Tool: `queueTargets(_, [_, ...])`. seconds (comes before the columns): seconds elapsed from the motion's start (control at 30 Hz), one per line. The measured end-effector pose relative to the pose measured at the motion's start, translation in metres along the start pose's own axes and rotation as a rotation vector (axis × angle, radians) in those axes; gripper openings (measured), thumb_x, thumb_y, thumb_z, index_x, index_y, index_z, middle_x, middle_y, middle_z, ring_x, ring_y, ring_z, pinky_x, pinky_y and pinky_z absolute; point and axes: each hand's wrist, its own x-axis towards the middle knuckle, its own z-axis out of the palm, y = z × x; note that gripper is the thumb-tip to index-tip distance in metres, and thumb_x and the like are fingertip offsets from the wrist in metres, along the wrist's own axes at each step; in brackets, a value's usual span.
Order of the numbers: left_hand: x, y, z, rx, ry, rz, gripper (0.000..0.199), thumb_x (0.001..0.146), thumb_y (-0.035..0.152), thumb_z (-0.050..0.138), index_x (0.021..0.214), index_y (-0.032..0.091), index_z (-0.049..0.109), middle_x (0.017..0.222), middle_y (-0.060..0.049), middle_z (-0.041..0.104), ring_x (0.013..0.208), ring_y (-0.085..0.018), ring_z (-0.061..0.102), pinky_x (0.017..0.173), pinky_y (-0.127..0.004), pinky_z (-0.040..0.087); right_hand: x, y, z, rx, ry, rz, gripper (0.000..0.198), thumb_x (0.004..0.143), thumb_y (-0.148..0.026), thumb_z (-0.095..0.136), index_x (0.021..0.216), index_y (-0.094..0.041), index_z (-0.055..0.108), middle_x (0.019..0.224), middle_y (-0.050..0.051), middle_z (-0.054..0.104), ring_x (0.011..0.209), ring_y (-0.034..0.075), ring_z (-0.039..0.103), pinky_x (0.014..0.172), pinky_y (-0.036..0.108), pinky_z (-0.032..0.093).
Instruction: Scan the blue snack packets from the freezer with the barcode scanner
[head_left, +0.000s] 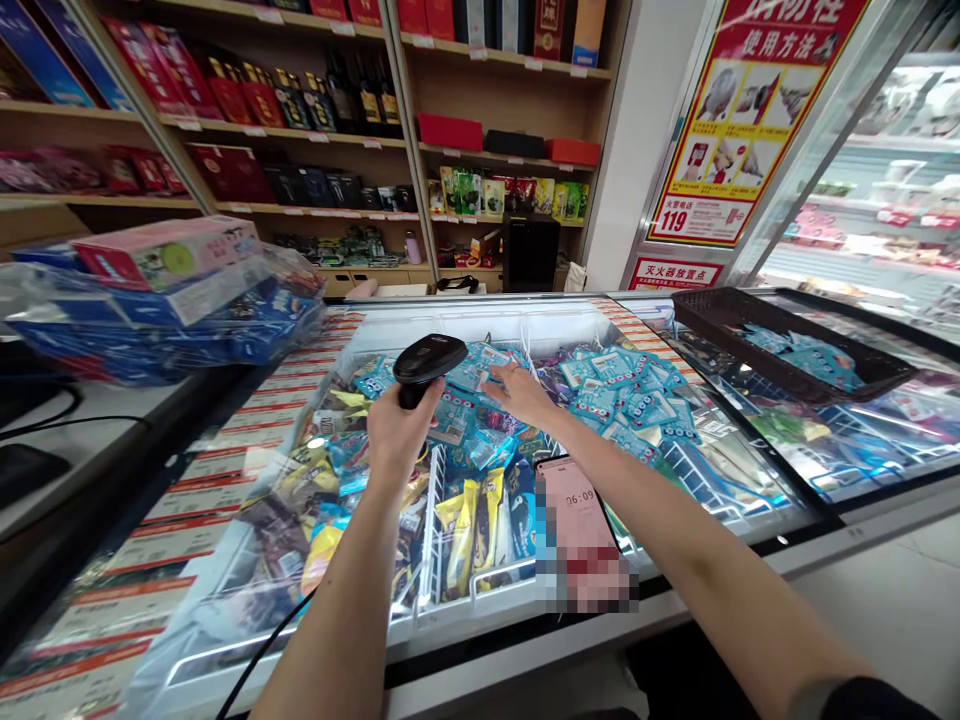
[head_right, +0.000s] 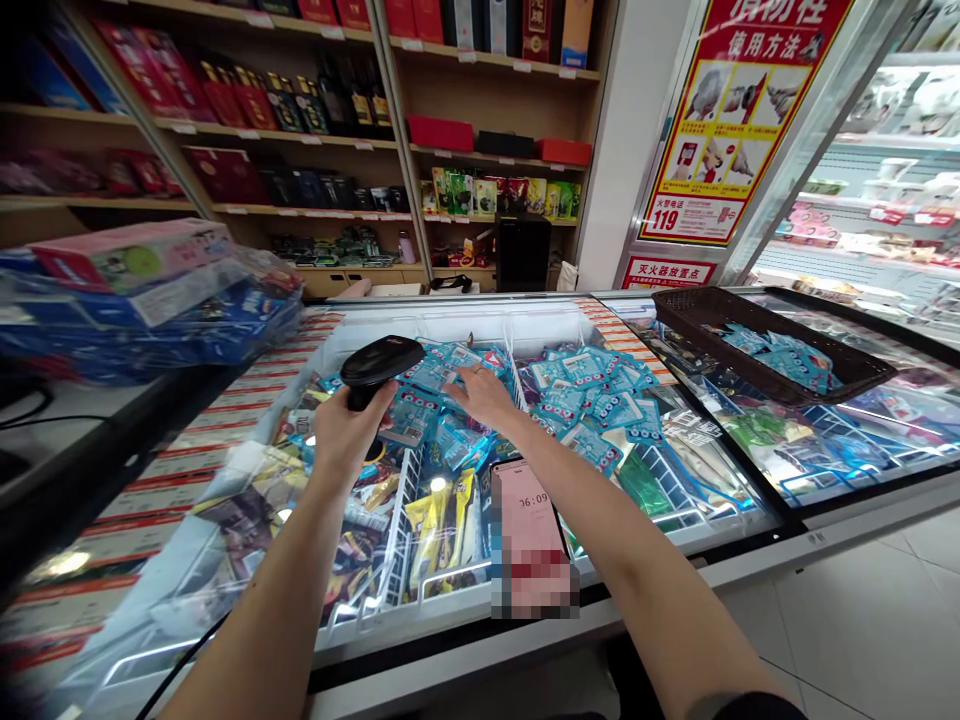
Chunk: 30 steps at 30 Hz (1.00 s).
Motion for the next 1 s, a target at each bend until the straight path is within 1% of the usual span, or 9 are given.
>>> queueTargets(0.1, [-0.001, 0.001, -0.001, 0.023, -0.005, -0.005, 0.049, 0.067, 0.064, 0.059, 0.079, 0.017, 0.062, 0.065, -0.004, 0.065, 0.053, -0.02, 0.064, 0.05, -0.026, 0.044, 0.01, -0.007, 0.01, -0.018, 0.012, 0.119, 0.067, 0.088, -0.065, 0.038, 0.135, -0.018, 0.048, 0.113, 0.015, 0.06, 0.117, 0.03, 0.05, 0.095, 0.043, 0.041])
queueTargets(0.2, [-0.001, 0.001, -0.001, 0.007, -0.004, -0.006, 0.05, 0.067, 0.064, 0.06, 0.082, 0.017, 0.063, 0.069, -0.004, 0.066, 0.053, -0.019, 0.063, 0.049, -0.026, 0.043, 0.016, -0.008, 0.015, 0.001, 0.01, 0.18, 0.07, 0.08, -0.069, 0.049, 0.133, -0.023, 0.05, 0.117, 0.015, 0.056, 0.117, 0.033, 0.048, 0.094, 0.045, 0.041])
queueTargets(0.33, [-0.002, 0.002, -0.001, -0.016, -0.019, -0.007, 0.051, 0.067, 0.064, 0.06, 0.082, 0.016, 0.064, 0.07, -0.005, 0.067, 0.053, -0.02, 0.064, 0.047, -0.026, 0.042, 0.021, -0.003, 0.017, 0.091, -0.013, 0.251, 0.075, 0.066, -0.067, 0.068, 0.122, -0.019, 0.054, 0.118, 0.015, 0.055, 0.117, 0.033, 0.047, 0.093, 0.043, 0.041])
queueTargets(0.43, [-0.003, 0.003, -0.001, -0.008, -0.019, -0.004, 0.05, 0.067, 0.065, 0.06, 0.08, 0.016, 0.063, 0.069, -0.005, 0.067, 0.053, -0.021, 0.064, 0.048, -0.026, 0.041, 0.021, 0.0, 0.016, 0.184, 0.04, 0.31, 0.079, 0.058, -0.058, 0.076, 0.119, -0.014, 0.05, 0.116, 0.014, 0.055, 0.114, 0.031, 0.05, 0.091, 0.04, 0.043])
queueTargets(0.57, [-0.004, 0.004, 0.0, 0.017, -0.017, 0.008, 0.049, 0.067, 0.065, 0.06, 0.08, 0.017, 0.063, 0.069, -0.004, 0.066, 0.053, -0.02, 0.064, 0.05, -0.026, 0.042, 0.012, 0.0, 0.009, 0.3, 0.149, 0.344, 0.065, 0.066, -0.042, 0.072, 0.119, -0.019, 0.044, 0.104, 0.006, 0.06, 0.09, 0.022, 0.059, 0.081, 0.037, 0.047])
queueTargets(0.7, [-0.005, 0.004, 0.002, 0.067, -0.008, 0.026, 0.047, 0.068, 0.064, 0.06, 0.078, 0.018, 0.062, 0.064, -0.003, 0.064, 0.053, -0.02, 0.063, 0.053, -0.027, 0.043, -0.002, 0.008, -0.007, 0.424, 0.259, 0.347, 0.052, 0.069, -0.033, 0.067, 0.116, -0.022, 0.045, 0.089, -0.001, 0.061, 0.069, 0.015, 0.058, 0.07, 0.033, 0.051])
queueTargets(0.8, [-0.005, 0.003, 0.004, 0.092, -0.016, 0.047, 0.046, 0.069, 0.063, 0.059, 0.079, 0.019, 0.064, 0.063, -0.004, 0.065, 0.056, -0.021, 0.063, 0.054, -0.027, 0.043, -0.019, 0.02, -0.02, 0.588, 0.328, 0.374, 0.045, 0.07, -0.036, 0.065, 0.109, -0.02, 0.05, 0.088, 0.001, 0.062, 0.065, 0.015, 0.057, 0.06, 0.031, 0.052])
queueTargets(0.87, [-0.006, 0.003, 0.006, 0.106, -0.026, 0.067, 0.046, 0.069, 0.063, 0.059, 0.081, 0.019, 0.065, 0.063, -0.004, 0.065, 0.058, -0.021, 0.062, 0.053, -0.026, 0.042, -0.034, 0.031, -0.029, 0.683, 0.359, 0.364, 0.035, 0.072, -0.038, 0.063, 0.1, -0.02, 0.055, 0.086, 0.002, 0.063, 0.067, 0.016, 0.059, 0.057, 0.03, 0.053])
queueTargets(1.0, [-0.012, 0.008, 0.01, 0.141, -0.066, 0.115, 0.047, 0.069, 0.062, 0.059, 0.083, 0.018, 0.067, 0.062, -0.004, 0.065, 0.058, -0.021, 0.062, 0.051, -0.025, 0.04, -0.06, 0.053, -0.043, 0.65, 0.451, 0.406, 0.029, 0.077, -0.042, 0.056, 0.095, -0.02, 0.059, 0.083, 0.002, 0.065, 0.067, 0.016, 0.06, 0.056, 0.027, 0.051])
